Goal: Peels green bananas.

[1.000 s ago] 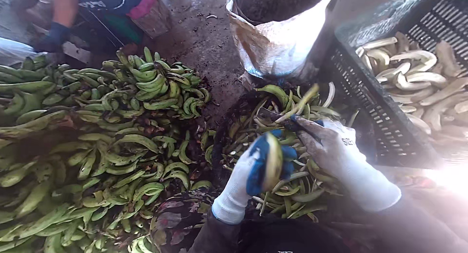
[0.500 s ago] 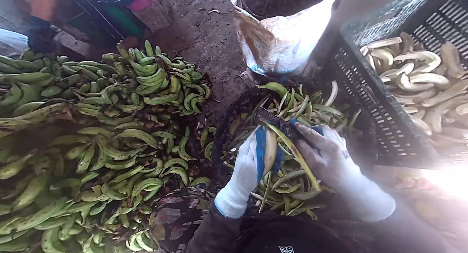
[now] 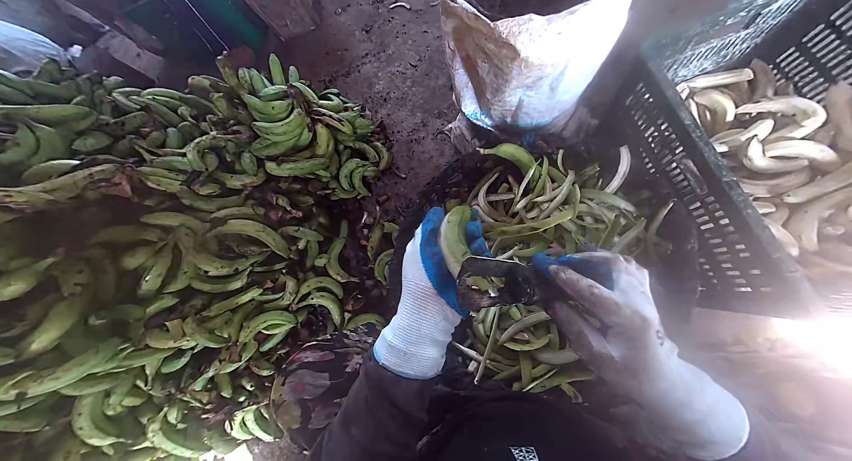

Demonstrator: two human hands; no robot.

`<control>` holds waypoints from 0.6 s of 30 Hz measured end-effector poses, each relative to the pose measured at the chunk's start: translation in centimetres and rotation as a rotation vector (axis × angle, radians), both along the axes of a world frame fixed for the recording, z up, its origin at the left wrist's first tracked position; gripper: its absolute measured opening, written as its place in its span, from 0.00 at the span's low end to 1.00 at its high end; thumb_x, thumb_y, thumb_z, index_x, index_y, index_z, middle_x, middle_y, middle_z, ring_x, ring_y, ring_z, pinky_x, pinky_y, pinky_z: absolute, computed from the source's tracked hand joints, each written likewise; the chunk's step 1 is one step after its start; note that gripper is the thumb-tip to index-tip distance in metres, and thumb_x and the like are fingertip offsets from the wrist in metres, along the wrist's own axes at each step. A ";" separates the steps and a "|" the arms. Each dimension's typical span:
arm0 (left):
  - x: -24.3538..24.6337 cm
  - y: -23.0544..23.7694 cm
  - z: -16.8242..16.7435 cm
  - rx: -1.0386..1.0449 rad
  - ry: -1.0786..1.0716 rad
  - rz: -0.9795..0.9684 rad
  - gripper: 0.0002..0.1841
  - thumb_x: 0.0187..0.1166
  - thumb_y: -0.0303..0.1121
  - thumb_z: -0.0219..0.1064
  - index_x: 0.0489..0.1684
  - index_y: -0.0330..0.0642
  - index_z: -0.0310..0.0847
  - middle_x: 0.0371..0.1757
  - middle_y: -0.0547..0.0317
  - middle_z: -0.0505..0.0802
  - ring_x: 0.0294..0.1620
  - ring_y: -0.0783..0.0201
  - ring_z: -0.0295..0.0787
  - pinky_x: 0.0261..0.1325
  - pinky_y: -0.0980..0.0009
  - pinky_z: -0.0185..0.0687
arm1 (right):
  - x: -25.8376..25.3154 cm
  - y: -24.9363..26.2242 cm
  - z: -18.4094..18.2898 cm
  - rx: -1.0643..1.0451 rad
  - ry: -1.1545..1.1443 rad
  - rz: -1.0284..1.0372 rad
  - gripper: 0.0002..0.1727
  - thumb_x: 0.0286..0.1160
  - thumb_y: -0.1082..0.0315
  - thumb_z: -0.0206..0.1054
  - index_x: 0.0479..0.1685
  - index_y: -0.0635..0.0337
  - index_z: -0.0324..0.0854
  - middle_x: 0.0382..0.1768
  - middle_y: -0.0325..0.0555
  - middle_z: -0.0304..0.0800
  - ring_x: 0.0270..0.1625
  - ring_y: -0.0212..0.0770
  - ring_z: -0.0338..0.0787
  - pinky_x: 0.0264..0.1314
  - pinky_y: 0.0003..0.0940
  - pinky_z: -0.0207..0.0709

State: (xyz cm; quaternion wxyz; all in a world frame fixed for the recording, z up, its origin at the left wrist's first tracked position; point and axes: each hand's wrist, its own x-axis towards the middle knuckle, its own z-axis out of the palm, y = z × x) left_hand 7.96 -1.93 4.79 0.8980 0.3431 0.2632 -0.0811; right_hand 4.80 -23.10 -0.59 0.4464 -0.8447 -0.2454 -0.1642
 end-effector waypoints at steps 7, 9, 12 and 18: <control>-2.7 -1.2 0.0 0.486 -0.239 -0.263 0.21 0.91 0.39 0.38 0.60 0.38 0.76 0.29 0.54 0.89 0.24 0.64 0.87 0.28 0.70 0.88 | 2.5 -2.5 -1.1 -0.427 0.520 -0.041 0.25 0.86 0.46 0.52 0.75 0.34 0.84 0.51 0.53 0.94 0.54 0.57 0.92 0.56 0.66 0.79; -2.4 0.0 -0.4 0.333 -0.175 -0.118 0.29 0.94 0.48 0.33 0.63 0.36 0.76 0.31 0.50 0.90 0.23 0.62 0.88 0.27 0.69 0.88 | 1.7 -3.0 -1.7 -0.530 0.713 0.014 0.27 0.90 0.48 0.49 0.79 0.43 0.80 0.60 0.56 0.92 0.63 0.61 0.91 0.66 0.69 0.77; -2.0 1.2 -0.8 0.227 -0.018 -0.005 0.29 0.94 0.54 0.38 0.63 0.41 0.78 0.26 0.59 0.85 0.19 0.68 0.84 0.23 0.74 0.85 | 0.9 -2.3 -1.8 -0.286 0.373 -0.004 0.24 0.84 0.53 0.54 0.72 0.47 0.87 0.50 0.52 0.94 0.53 0.52 0.93 0.56 0.60 0.82; -1.9 1.9 -1.8 0.237 -0.250 -0.022 0.16 0.93 0.40 0.44 0.59 0.48 0.79 0.37 0.61 0.92 0.33 0.70 0.90 0.37 0.74 0.88 | 0.8 -2.6 1.2 0.030 0.268 0.217 0.20 0.78 0.53 0.64 0.67 0.33 0.89 0.57 0.37 0.89 0.66 0.35 0.82 0.73 0.47 0.70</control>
